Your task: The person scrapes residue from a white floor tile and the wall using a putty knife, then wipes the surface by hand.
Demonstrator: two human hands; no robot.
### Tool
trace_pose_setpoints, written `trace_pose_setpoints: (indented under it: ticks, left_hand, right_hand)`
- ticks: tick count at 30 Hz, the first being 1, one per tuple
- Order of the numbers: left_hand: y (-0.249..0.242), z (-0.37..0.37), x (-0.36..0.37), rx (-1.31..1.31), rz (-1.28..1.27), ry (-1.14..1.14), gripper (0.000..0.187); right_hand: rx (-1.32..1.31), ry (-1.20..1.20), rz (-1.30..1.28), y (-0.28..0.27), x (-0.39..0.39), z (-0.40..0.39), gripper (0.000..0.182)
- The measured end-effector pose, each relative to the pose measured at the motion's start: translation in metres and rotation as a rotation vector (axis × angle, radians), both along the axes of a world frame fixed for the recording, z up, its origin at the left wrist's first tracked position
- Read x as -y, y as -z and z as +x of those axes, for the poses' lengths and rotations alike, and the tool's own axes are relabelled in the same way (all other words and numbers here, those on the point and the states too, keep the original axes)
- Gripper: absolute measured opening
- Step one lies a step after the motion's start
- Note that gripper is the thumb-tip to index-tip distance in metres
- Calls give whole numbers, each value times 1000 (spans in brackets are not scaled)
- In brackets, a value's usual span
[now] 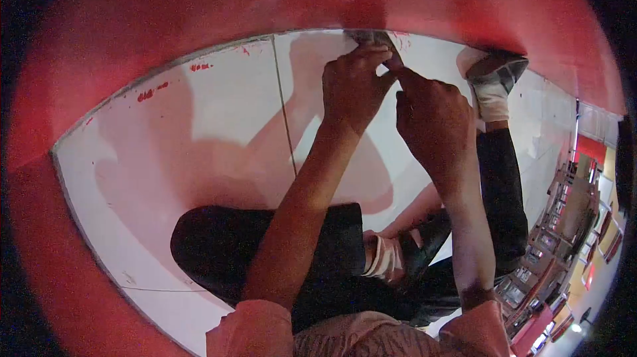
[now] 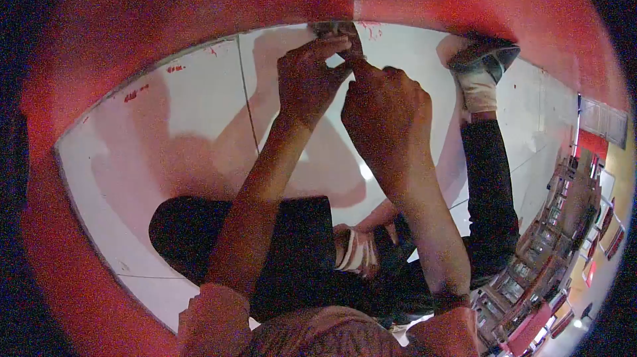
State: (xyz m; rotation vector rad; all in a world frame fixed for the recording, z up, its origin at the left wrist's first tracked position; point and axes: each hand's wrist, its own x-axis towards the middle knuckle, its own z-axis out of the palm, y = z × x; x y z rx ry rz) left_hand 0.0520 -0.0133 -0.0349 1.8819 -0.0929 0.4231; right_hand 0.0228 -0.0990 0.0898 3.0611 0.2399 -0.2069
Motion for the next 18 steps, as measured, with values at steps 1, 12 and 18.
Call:
trace_pose_setpoints:
  ticks: [1, 12, 18]
  left_hand:
    - [1, 3, -2, -25, -13, 20, 29]
    - [-10, 0, 6, -96, 76, 48, 26]
    - [-15, -2, 10, -7, 64, 41, 12]
  right_hand:
    - [-1, -15, 8, 0, 0, 0, 36]
    - [-36, -37, 28, -10, 13, -3, 28]
    - [-15, 10, 9, -1, 21, -3, 37]
